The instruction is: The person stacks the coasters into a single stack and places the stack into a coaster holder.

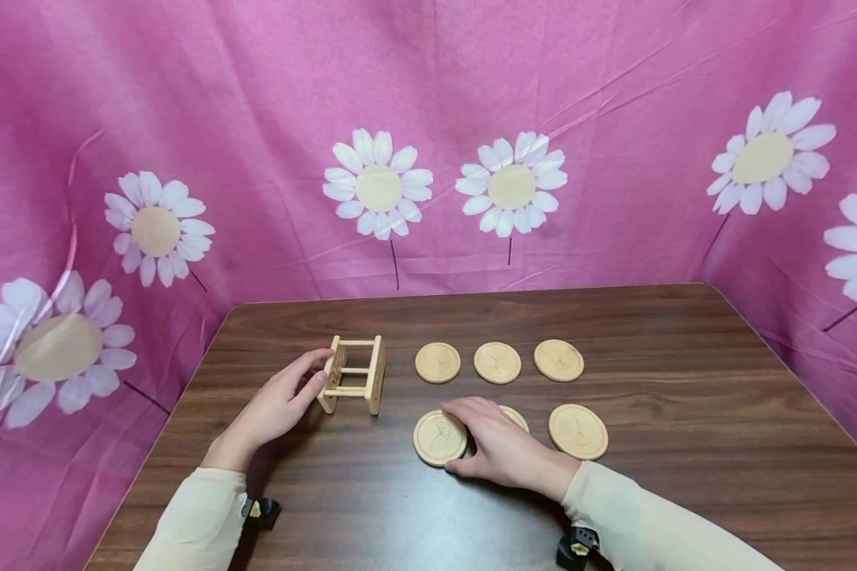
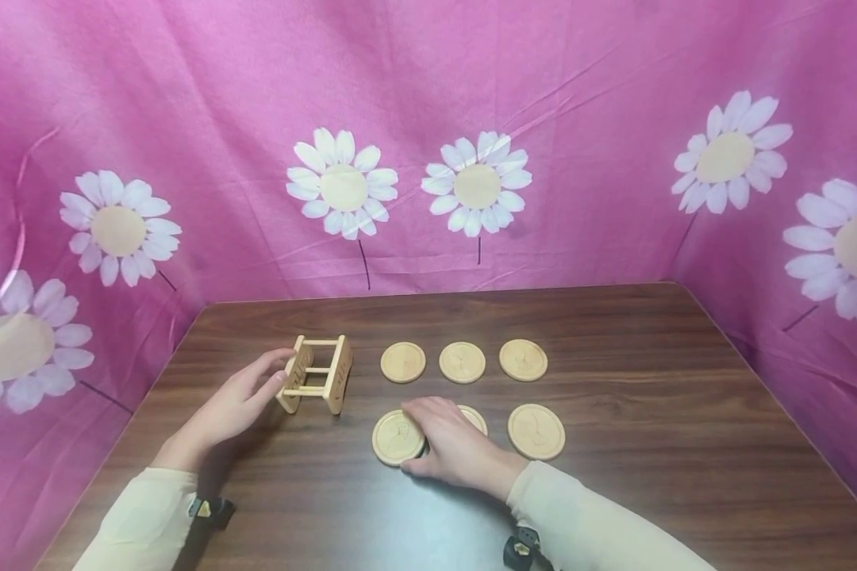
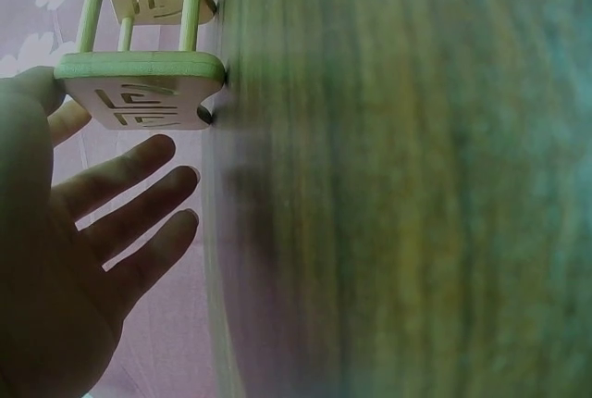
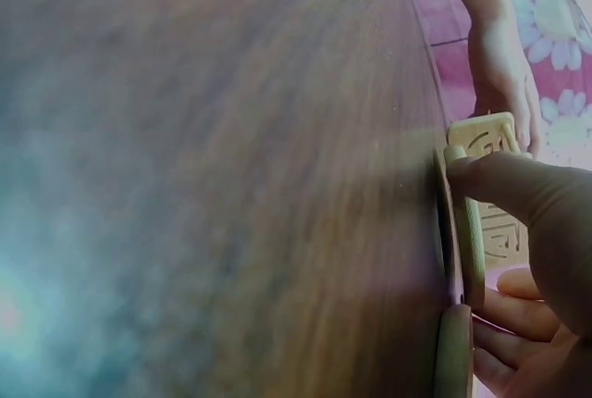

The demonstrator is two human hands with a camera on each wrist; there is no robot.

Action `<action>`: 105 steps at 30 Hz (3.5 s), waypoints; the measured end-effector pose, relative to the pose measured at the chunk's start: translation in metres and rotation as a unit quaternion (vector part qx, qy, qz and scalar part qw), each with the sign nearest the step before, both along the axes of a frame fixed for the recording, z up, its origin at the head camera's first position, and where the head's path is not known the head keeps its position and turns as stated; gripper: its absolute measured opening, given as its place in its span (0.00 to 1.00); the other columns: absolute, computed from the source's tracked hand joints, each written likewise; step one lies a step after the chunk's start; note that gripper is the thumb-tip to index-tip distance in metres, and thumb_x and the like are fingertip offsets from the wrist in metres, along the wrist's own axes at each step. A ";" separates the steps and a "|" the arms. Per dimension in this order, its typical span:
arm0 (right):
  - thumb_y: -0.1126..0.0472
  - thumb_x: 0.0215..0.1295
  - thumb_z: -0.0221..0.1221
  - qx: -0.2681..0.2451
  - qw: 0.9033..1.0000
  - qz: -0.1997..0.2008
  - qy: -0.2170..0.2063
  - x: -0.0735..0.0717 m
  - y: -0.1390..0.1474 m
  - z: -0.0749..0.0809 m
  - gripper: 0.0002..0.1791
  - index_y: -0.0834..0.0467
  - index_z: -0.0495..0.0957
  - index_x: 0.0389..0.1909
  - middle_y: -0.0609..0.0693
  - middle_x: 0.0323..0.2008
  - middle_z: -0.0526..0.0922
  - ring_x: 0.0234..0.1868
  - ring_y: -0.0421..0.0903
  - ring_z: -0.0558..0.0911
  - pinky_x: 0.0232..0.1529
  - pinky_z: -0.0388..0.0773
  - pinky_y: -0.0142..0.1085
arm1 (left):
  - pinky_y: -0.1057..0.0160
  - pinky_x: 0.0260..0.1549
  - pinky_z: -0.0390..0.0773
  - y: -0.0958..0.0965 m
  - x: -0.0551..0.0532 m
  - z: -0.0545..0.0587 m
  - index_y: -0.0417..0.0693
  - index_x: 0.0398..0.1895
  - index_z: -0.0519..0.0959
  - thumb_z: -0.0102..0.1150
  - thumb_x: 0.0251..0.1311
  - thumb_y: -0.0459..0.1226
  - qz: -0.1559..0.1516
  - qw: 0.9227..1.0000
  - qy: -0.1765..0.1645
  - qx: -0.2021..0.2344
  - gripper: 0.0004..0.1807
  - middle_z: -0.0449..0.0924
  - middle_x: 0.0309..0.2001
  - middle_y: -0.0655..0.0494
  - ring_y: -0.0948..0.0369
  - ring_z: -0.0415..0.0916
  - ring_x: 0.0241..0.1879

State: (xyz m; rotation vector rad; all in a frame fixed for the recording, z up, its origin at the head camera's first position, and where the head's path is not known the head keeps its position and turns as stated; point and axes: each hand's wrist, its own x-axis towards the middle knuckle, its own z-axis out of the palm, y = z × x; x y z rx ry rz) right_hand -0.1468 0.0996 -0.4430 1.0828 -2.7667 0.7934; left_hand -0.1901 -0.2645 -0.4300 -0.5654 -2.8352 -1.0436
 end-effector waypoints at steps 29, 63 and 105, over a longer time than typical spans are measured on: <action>0.44 0.45 0.72 -0.014 0.999 -0.043 0.002 0.009 0.039 0.016 0.43 0.58 0.70 0.61 0.48 0.58 0.75 0.60 0.46 0.73 0.61 0.68 0.45 | 0.52 0.50 0.72 0.001 0.002 0.004 0.61 0.67 0.64 0.43 0.72 0.50 0.005 1.000 0.002 -0.024 0.22 0.77 0.47 0.61 0.63 0.74 0.47; 0.46 0.42 0.74 -0.012 0.995 -0.090 0.033 0.015 0.076 -0.001 0.42 0.58 0.72 0.60 0.50 0.56 0.78 0.57 0.47 0.76 0.56 0.72 0.45 | 0.52 0.49 0.73 0.002 0.002 0.003 0.60 0.67 0.64 0.42 0.72 0.49 0.002 0.999 0.011 -0.034 0.22 0.77 0.46 0.60 0.62 0.75 0.46; 0.48 0.46 0.72 -0.013 0.997 -0.066 0.037 0.016 0.078 -0.002 0.40 0.60 0.72 0.61 0.50 0.58 0.76 0.59 0.46 0.75 0.57 0.72 0.44 | 0.50 0.49 0.73 0.001 0.003 0.006 0.62 0.67 0.64 0.42 0.72 0.49 0.001 0.999 0.002 -0.038 0.22 0.78 0.47 0.59 0.61 0.75 0.47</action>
